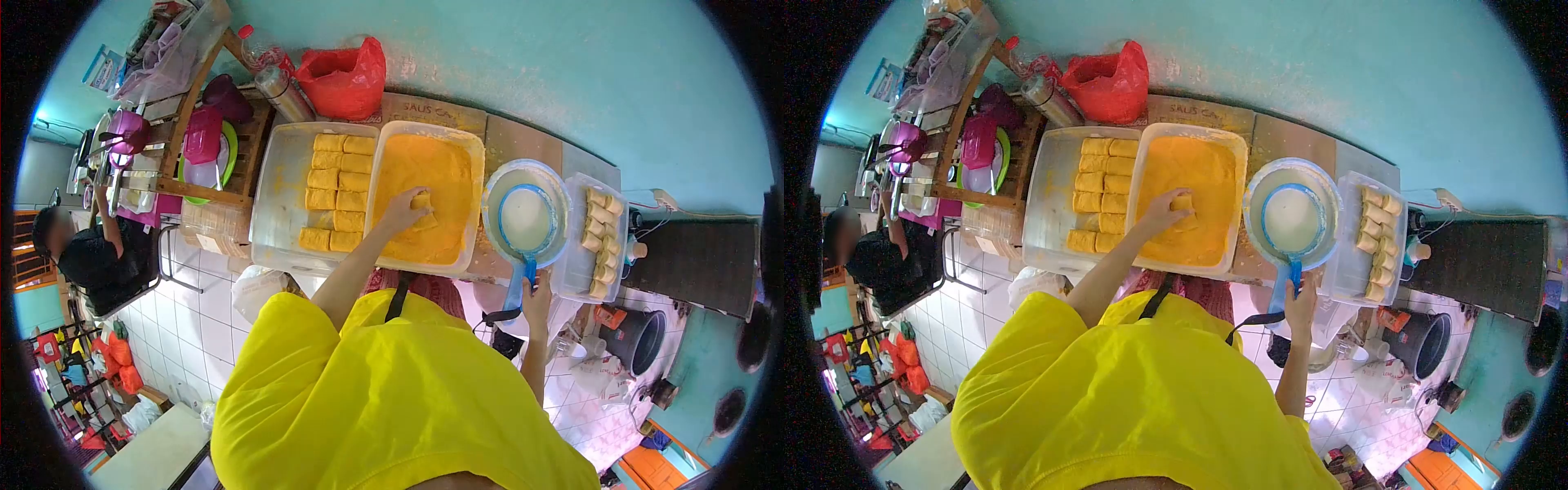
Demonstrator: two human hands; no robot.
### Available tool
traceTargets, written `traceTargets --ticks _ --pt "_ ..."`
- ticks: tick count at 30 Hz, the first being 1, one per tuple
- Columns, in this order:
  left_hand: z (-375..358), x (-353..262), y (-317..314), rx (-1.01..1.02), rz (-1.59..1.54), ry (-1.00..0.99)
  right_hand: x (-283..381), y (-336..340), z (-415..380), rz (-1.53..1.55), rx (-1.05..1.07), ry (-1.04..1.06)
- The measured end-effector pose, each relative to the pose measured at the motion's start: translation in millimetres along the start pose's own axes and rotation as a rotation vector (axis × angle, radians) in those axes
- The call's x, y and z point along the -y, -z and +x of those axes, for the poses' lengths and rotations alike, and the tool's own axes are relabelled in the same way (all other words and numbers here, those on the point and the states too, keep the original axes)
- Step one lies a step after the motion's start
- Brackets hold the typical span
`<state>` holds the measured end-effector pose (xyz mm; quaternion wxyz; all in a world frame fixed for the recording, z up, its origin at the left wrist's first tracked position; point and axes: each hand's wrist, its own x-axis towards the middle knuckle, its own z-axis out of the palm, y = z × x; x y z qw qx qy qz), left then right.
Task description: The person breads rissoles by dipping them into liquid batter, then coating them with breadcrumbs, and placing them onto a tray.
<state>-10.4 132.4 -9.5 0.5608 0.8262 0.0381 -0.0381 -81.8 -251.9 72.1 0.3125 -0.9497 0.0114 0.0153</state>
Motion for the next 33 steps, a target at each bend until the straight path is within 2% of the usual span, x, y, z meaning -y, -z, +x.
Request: traceTargets --ticks 2,5,8,14,17,20,23,26,29,32,33 --pt "4.8 10.8 0.8 -0.070 0.129 -0.084 19.2 8.3 -0.6 0.056 0.046 -0.087" --pt "7.9 14.5 10.3 -0.094 0.070 0.114 30.8 11.3 -4.2 0.064 0.045 -0.122" --pt "12.8 29.8 12.0 -0.157 0.047 0.103 37.1 13.4 -6.1 0.040 0.038 -0.133" --pt "5.4 -9.3 21.6 -0.070 0.253 -0.101 28.7 11.0 -4.3 0.043 0.062 -0.113" --pt "10.0 -1.7 22.4 -0.063 0.416 -0.019 14.9 8.5 -4.0 0.043 0.087 -0.103" --pt "-2.7 -22.8 26.1 -0.099 0.385 0.182 22.8 12.7 -5.4 0.047 0.127 -0.177" --pt "-28.4 -30.5 2.7 -0.415 0.408 0.325 6.3 2.9 -9.8 -0.026 0.071 -0.171" --pt "-43.1 7.7 -14.7 -0.371 0.289 0.424 19.7 8.9 -7.6 0.035 0.108 -0.193" --pt "-47.6 11.4 -5.8 -0.306 -0.093 0.529 14.8 6.5 -6.0 -0.015 0.113 -0.153" --pt "-47.1 -56.1 13.3 -0.388 -0.110 0.489 18.1 8.8 -2.4 0.010 0.154 -0.167" --pt "-41.7 -48.5 9.3 -0.395 -0.060 0.489 20.1 9.5 -1.0 0.013 0.150 -0.153"
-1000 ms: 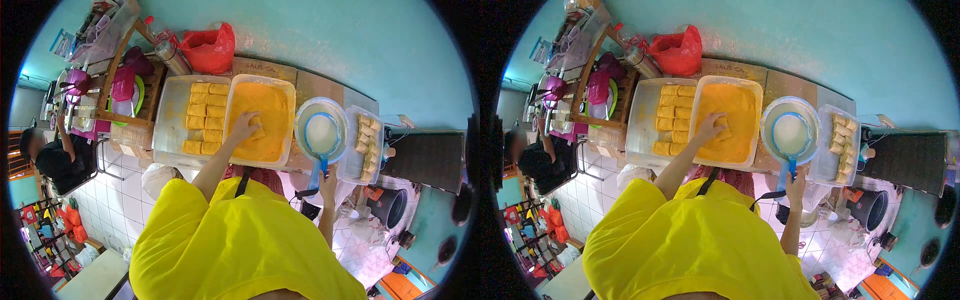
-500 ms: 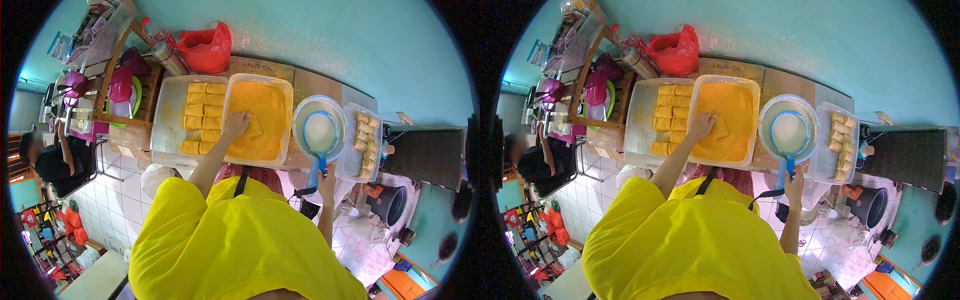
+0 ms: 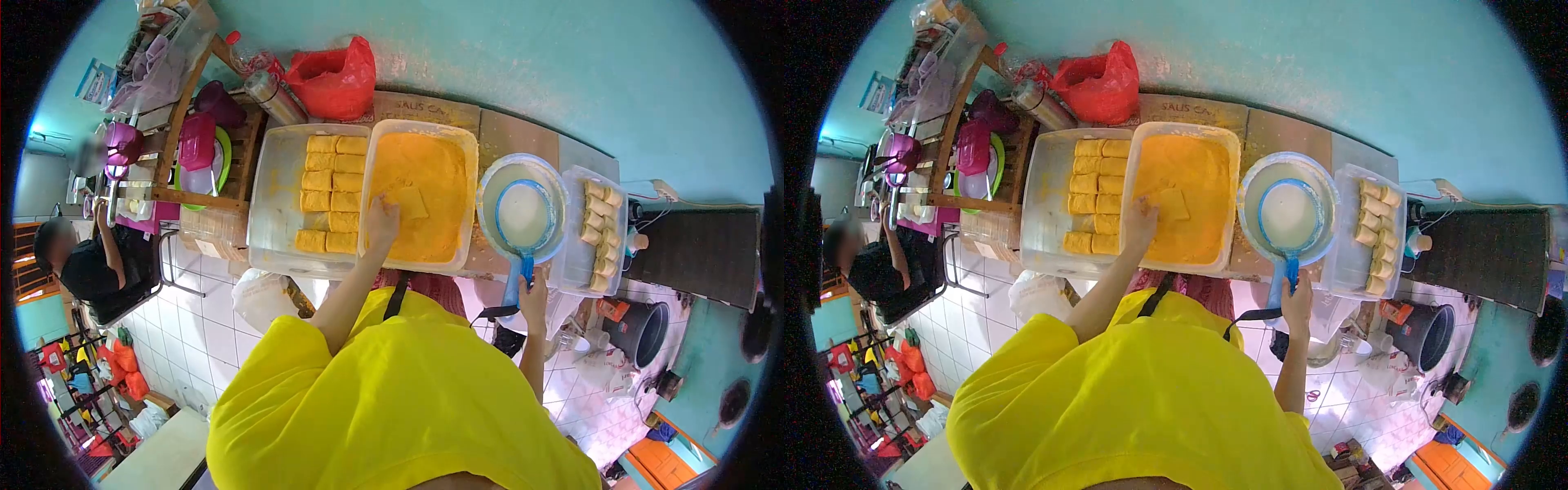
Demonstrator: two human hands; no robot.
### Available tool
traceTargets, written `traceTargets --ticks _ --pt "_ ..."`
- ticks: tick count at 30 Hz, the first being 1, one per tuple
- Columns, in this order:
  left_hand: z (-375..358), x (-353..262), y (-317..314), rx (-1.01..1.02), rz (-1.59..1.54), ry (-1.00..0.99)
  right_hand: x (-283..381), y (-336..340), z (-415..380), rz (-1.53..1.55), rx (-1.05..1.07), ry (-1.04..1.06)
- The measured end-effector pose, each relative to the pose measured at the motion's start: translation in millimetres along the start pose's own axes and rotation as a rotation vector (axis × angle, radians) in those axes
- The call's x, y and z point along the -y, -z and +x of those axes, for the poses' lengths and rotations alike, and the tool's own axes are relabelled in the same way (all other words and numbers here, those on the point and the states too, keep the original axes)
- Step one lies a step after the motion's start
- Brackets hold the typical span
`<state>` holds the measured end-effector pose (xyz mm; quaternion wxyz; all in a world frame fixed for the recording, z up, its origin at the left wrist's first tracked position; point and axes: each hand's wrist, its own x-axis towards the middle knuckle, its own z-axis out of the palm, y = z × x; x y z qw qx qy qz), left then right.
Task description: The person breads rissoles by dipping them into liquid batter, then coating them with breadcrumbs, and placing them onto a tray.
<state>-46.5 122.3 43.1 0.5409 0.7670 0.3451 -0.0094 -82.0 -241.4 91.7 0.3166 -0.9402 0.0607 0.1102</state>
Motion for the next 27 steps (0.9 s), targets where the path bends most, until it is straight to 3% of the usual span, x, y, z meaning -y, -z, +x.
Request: traceTargets --ticks 5,8,11,14,17,20,26,27 --pt "56.2 55.1 -48.0 0.029 0.041 -0.067 -7.6 -2.8 0.3 -0.052 -0.034 0.069" --pt "62.6 36.9 -30.9 0.373 -0.136 -0.054 -19.0 -7.5 1.1 -0.097 -0.084 0.137" --pt "59.5 26.5 -16.4 0.690 -0.136 -0.106 7.5 5.5 -0.9 0.008 0.041 -0.005" --pt "28.0 4.6 -5.5 0.328 0.284 -0.579 -19.4 -7.0 3.8 -0.082 -0.103 0.206" --pt "8.7 -9.2 2.6 0.430 0.045 -0.445 -12.9 -3.2 6.5 -0.063 -0.040 0.192" --pt "5.4 0.4 1.9 0.280 -0.073 -0.534 -33.4 -6.5 12.4 -0.145 -0.067 0.236" --pt "3.7 -17.1 54.2 0.493 -0.851 0.084 -35.8 -7.0 12.9 -0.151 -0.068 0.220" --pt "2.7 -20.2 68.3 0.452 -0.903 0.091 -38.1 -8.3 13.1 -0.153 -0.080 0.227"
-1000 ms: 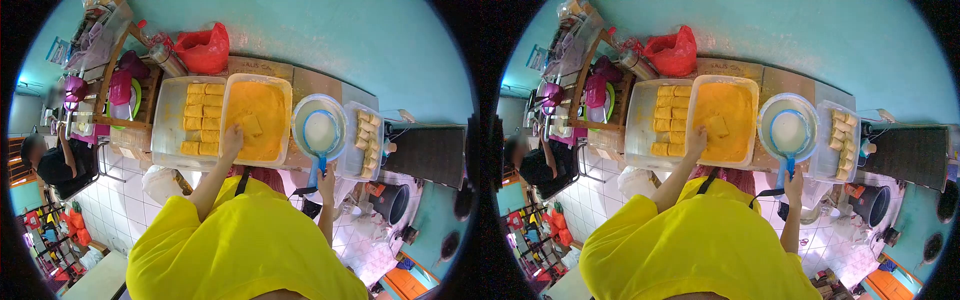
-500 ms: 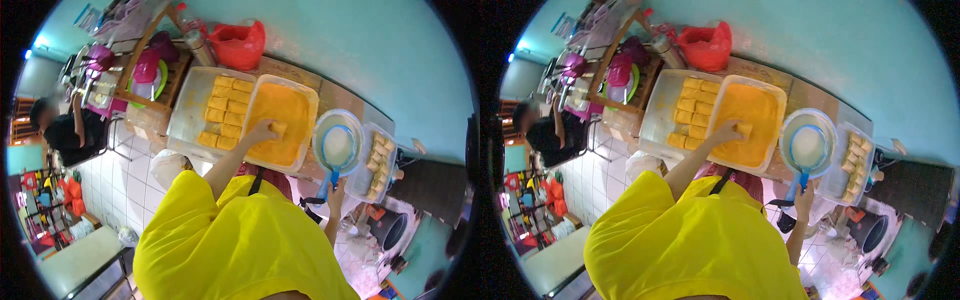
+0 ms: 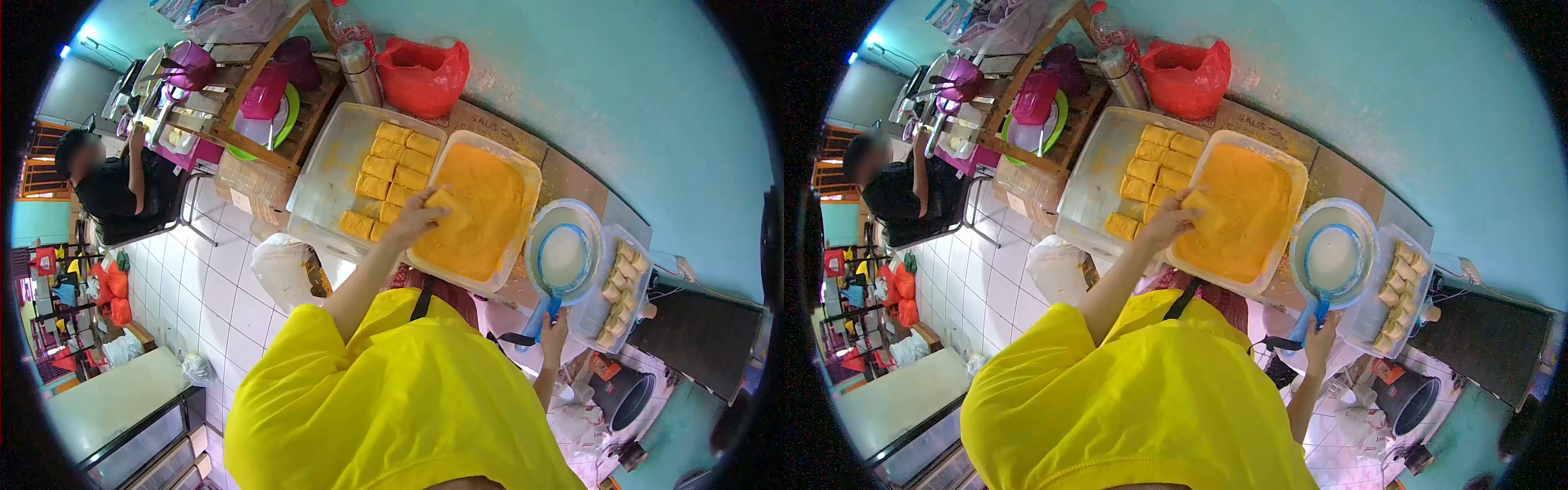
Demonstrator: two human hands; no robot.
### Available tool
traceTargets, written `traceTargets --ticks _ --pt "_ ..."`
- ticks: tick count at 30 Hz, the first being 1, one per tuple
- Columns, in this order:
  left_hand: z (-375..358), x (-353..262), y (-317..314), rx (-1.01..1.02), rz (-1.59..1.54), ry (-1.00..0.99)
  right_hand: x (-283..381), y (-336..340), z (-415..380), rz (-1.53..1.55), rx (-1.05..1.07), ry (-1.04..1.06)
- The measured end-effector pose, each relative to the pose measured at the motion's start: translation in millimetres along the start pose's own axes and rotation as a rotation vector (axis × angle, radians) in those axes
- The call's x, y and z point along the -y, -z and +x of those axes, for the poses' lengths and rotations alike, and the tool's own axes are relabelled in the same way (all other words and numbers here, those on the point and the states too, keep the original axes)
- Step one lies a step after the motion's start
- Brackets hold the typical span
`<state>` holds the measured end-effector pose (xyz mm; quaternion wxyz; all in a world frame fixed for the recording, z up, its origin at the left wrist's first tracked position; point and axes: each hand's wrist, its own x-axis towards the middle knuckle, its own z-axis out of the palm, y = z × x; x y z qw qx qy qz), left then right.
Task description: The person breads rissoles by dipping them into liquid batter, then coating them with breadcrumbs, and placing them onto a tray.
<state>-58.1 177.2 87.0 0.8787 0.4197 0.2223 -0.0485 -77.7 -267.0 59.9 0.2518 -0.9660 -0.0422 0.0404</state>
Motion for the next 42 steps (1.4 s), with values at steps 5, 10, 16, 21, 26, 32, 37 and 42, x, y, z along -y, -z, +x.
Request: traceTargets --ticks 5,10,16,21,26,32,37,42 --pt "-21.0 -35.2 66.8 -0.393 -0.006 -0.105 -6.2 -4.5 -1.2 -0.060 -0.026 -0.002" --pt "-7.5 -13.7 163.2 -0.722 0.238 -0.053 -11.1 -9.3 -0.5 -0.046 -0.040 0.023" --pt "27.8 20.2 208.9 -0.791 0.348 0.047 3.2 -2.7 -1.8 -0.053 -0.020 -0.047" --pt "14.0 11.8 196.0 -0.919 1.000 -0.022 27.8 7.3 -3.0 0.003 0.002 -0.102" --pt "13.7 3.4 188.4 -0.820 1.109 0.027 13.7 -1.1 -2.6 -0.040 -0.026 -0.063" --pt "-0.8 -25.3 90.6 -0.727 1.363 -0.558 4.9 -2.6 -0.5 -0.072 -0.024 0.010" --pt "38.2 -5.8 65.6 -0.550 1.469 -0.311 20.9 8.2 0.1 -0.042 0.052 -0.071" --pt "53.4 -3.8 57.1 -0.573 1.561 -0.258 32.0 13.2 -0.9 -0.005 0.069 -0.113"
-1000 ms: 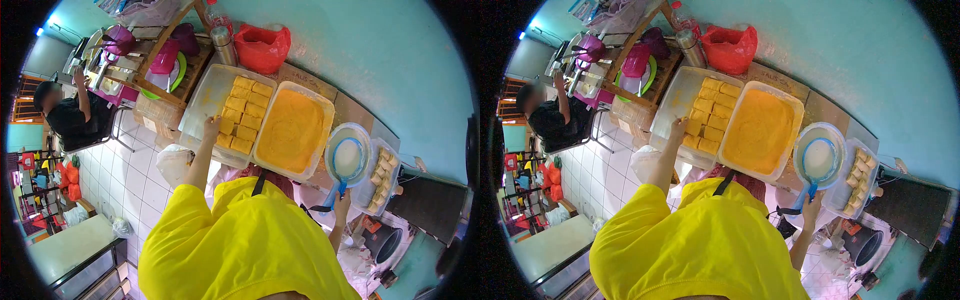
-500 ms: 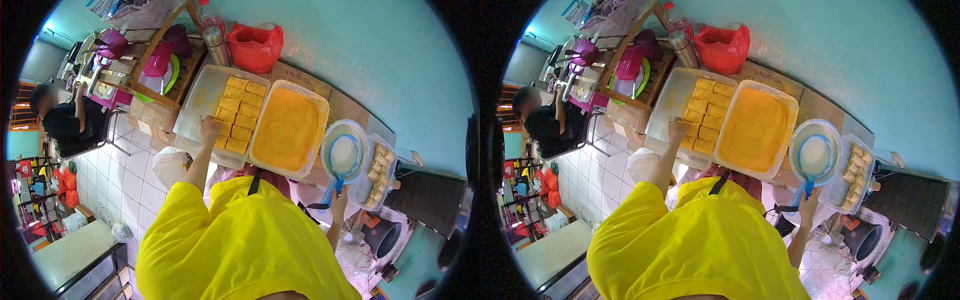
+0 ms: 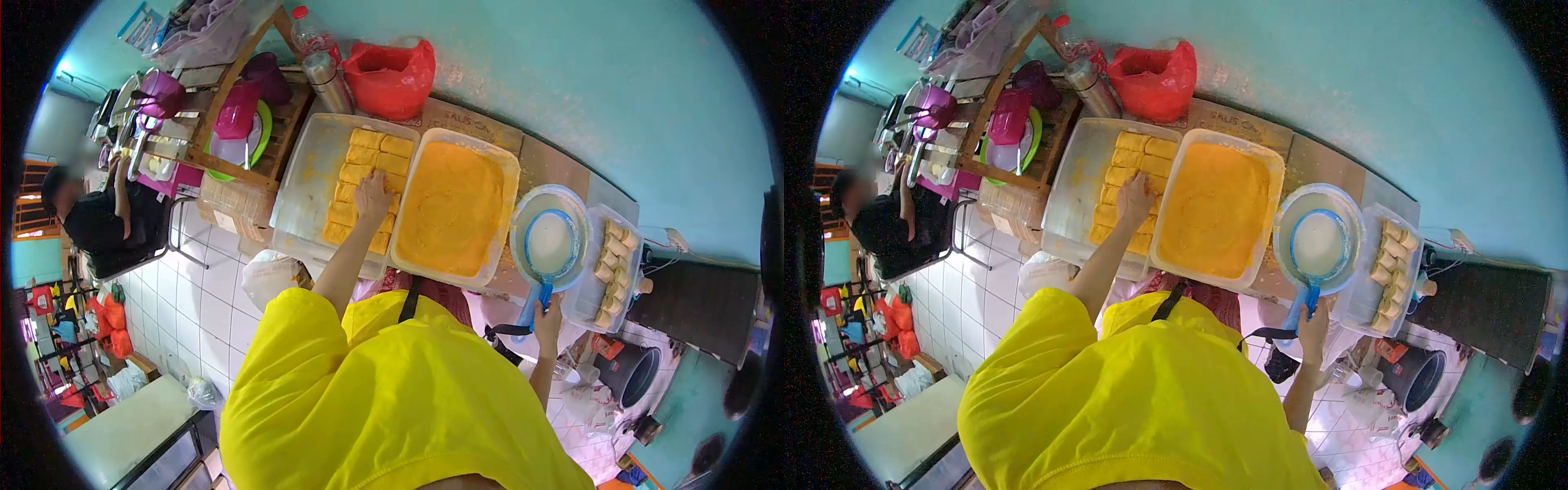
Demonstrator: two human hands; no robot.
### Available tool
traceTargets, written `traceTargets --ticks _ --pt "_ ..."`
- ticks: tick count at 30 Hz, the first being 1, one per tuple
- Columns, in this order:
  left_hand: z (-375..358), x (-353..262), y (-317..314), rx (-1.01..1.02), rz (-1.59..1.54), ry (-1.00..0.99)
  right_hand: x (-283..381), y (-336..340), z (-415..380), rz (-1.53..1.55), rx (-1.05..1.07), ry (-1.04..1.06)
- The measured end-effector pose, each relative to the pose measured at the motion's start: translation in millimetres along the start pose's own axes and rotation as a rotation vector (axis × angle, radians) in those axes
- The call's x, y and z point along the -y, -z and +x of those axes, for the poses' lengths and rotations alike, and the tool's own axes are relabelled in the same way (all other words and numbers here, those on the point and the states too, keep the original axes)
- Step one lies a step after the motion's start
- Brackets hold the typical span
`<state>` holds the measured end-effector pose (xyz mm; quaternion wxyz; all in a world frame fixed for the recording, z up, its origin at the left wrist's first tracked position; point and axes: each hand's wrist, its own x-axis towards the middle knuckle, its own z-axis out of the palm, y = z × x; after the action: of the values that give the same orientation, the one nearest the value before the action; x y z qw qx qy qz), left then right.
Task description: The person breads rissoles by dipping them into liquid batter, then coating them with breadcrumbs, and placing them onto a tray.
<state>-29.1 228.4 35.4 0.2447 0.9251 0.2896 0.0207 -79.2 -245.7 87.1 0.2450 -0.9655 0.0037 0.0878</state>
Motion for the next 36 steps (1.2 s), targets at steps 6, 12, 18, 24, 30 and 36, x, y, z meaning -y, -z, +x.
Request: traceTargets --ticks 6,12,18,24,30,36 --pt "8.6 9.5 -12.4 -0.051 -0.058 -0.050 -5.0 -7.8 -0.9 -0.020 -0.088 0.058" --pt "-12.1 -48.2 15.5 -0.274 -0.454 -0.124 0.5 -4.3 -2.2 0.118 -0.082 0.079" --pt "-69.4 -105.1 -70.8 0.345 -0.025 -0.726 -28.1 49.9 22.1 0.244 -0.183 -0.169" --pt "-20.8 -136.0 -84.3 0.429 0.518 -0.566 -118.0 75.7 94.5 0.105 -0.210 -0.216" --pt "36.7 -114.4 -74.6 0.121 -0.115 -0.306 -206.9 51.1 167.1 -0.478 -0.193 -0.073" --pt "-81.6 -118.6 -90.7 0.196 0.388 -0.055 -207.6 55.5 163.1 -0.513 -0.189 0.045"
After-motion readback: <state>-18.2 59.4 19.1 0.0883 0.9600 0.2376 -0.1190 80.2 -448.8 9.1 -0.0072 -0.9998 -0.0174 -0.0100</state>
